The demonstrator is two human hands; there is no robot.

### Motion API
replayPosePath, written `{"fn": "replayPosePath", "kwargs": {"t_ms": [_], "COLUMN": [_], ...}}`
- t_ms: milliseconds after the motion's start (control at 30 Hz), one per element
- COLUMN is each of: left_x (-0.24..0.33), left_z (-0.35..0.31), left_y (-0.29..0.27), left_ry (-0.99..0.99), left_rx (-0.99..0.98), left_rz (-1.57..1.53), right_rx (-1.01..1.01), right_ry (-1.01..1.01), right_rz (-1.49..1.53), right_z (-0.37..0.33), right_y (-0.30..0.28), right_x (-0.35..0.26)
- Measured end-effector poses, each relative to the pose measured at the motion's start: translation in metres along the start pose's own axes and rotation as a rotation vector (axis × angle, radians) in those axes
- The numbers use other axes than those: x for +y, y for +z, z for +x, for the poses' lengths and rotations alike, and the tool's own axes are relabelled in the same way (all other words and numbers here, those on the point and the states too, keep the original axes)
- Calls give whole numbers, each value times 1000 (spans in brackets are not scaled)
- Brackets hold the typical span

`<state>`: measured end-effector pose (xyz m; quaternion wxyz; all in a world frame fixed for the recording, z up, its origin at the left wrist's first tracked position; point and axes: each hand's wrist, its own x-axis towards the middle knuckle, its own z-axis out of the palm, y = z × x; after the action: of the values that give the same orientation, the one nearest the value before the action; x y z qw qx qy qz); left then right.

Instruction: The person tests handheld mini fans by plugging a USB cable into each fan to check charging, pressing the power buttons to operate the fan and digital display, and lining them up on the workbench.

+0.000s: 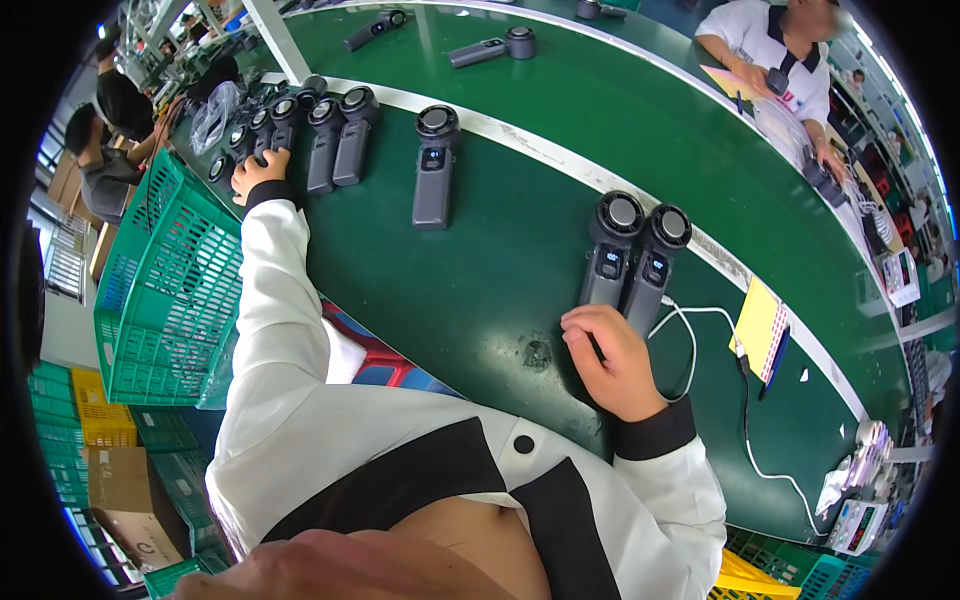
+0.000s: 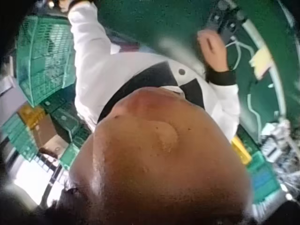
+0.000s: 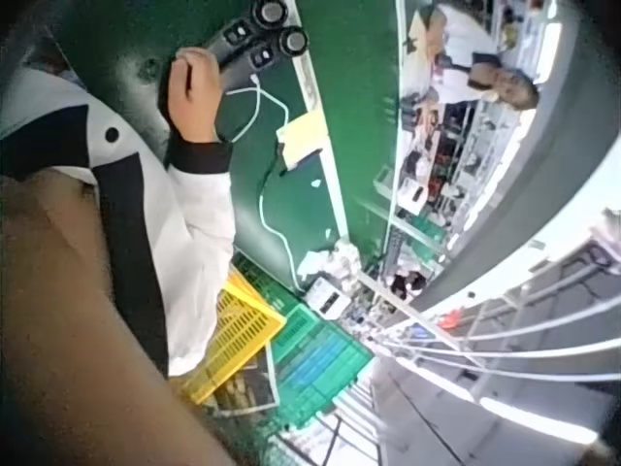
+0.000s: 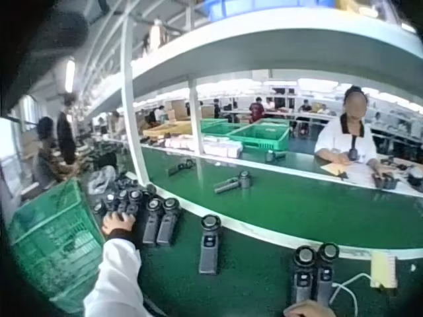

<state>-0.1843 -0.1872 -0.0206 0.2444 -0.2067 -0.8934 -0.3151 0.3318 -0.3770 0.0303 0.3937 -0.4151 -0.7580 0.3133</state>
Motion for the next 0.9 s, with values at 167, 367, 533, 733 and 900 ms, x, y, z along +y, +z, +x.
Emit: {"fn": "replayPosePath", "kwargs": {"t_ms": [167, 367, 533, 733, 900], "left_x": [8, 16, 34, 88, 79], "left_z": [13, 16, -5, -111, -130], "left_y": [13, 21, -4, -90, -75], "left_ry": [-27, -3, 437, 530, 570], "left_rx": [-64, 126, 327, -230, -71], "left_rz": [-10, -28, -348, -146, 0], "right_rx": [-26, -34, -9, 0, -14], "right_ry": [-30, -1, 61, 38, 1], "right_rz": [-24, -24, 27, 10, -5], "right_z": [2, 1, 5, 4, 3], "right_y": [1, 0, 3, 2, 1], "right_x": [2, 0, -2, 3, 0]}}
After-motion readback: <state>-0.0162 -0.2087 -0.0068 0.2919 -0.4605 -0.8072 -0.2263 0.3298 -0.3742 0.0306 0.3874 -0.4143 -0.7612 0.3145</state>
